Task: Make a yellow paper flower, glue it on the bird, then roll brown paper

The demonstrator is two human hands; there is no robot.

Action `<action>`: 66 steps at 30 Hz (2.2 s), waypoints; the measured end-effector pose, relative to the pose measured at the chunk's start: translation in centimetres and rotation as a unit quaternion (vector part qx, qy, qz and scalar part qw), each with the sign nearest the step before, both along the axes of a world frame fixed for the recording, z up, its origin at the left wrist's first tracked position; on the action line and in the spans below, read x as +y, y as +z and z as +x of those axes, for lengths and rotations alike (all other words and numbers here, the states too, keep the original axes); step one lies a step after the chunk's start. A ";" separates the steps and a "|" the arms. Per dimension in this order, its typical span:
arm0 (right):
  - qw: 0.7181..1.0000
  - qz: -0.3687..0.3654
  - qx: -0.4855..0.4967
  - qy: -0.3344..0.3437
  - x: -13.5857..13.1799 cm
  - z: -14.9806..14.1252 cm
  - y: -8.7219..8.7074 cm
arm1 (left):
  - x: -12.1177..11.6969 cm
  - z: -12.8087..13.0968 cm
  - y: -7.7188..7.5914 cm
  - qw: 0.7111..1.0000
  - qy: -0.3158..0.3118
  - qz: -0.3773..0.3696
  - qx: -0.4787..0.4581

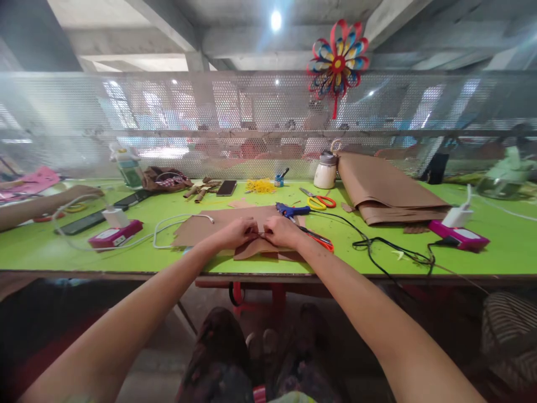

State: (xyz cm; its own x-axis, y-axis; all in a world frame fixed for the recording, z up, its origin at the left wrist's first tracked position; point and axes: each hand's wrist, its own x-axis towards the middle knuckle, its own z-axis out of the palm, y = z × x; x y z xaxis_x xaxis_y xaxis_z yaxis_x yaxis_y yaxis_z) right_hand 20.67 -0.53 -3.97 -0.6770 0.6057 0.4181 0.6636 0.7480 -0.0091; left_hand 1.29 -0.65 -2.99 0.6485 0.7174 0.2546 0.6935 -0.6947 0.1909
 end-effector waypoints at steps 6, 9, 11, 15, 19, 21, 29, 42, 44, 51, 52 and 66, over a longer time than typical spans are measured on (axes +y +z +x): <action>0.999 -0.042 0.024 0.024 0.1 0.5 0.2 | 0.3 -1.1 0.2 0.998 -0.021 -0.064 -0.012; 0.998 -0.060 0.025 0.023 0.3 0.6 0.3 | 0.1 -1.5 0.9 0.996 -0.038 -0.076 -0.007; 0.998 -0.064 0.019 0.019 0.3 0.6 0.3 | -0.2 -1.4 1.3 0.996 -0.033 -0.086 0.006; 0.999 -0.037 -0.018 0.001 0.1 0.2 0.4 | -0.8 -0.4 1.4 0.998 0.013 -0.053 0.039; 0.999 0.022 -0.046 -0.013 -0.4 -0.3 0.5 | -1.0 0.6 0.2 0.997 0.060 0.043 0.029; 0.998 0.031 -0.054 -0.004 -0.6 -0.3 0.7 | -0.8 0.6 -0.5 0.997 0.061 0.050 0.011; 0.996 -0.009 -0.083 0.033 -0.2 0.6 1.0 | -0.4 -0.6 -1.0 0.999 0.018 0.019 -0.030; 0.992 -0.030 -0.105 0.062 -0.6 1.6 1.3 | -0.8 -2.3 -0.7 1.000 0.008 -0.001 -0.026; 0.991 -0.017 -0.124 0.049 -0.8 1.5 1.5 | -0.7 -2.4 -0.9 0.999 0.035 0.000 -0.040; 0.985 0.006 -0.170 0.033 -1.3 1.3 1.6 | -1.9 -2.6 -0.5 0.997 0.048 0.052 -0.016; 0.984 0.009 -0.174 0.034 -1.4 1.3 1.5 | -2.1 -2.6 -0.4 0.997 0.046 0.057 -0.009; 0.957 0.119 -0.260 0.056 -2.7 0.5 1.6 | -3.6 -2.4 1.1 0.984 -0.018 0.132 0.116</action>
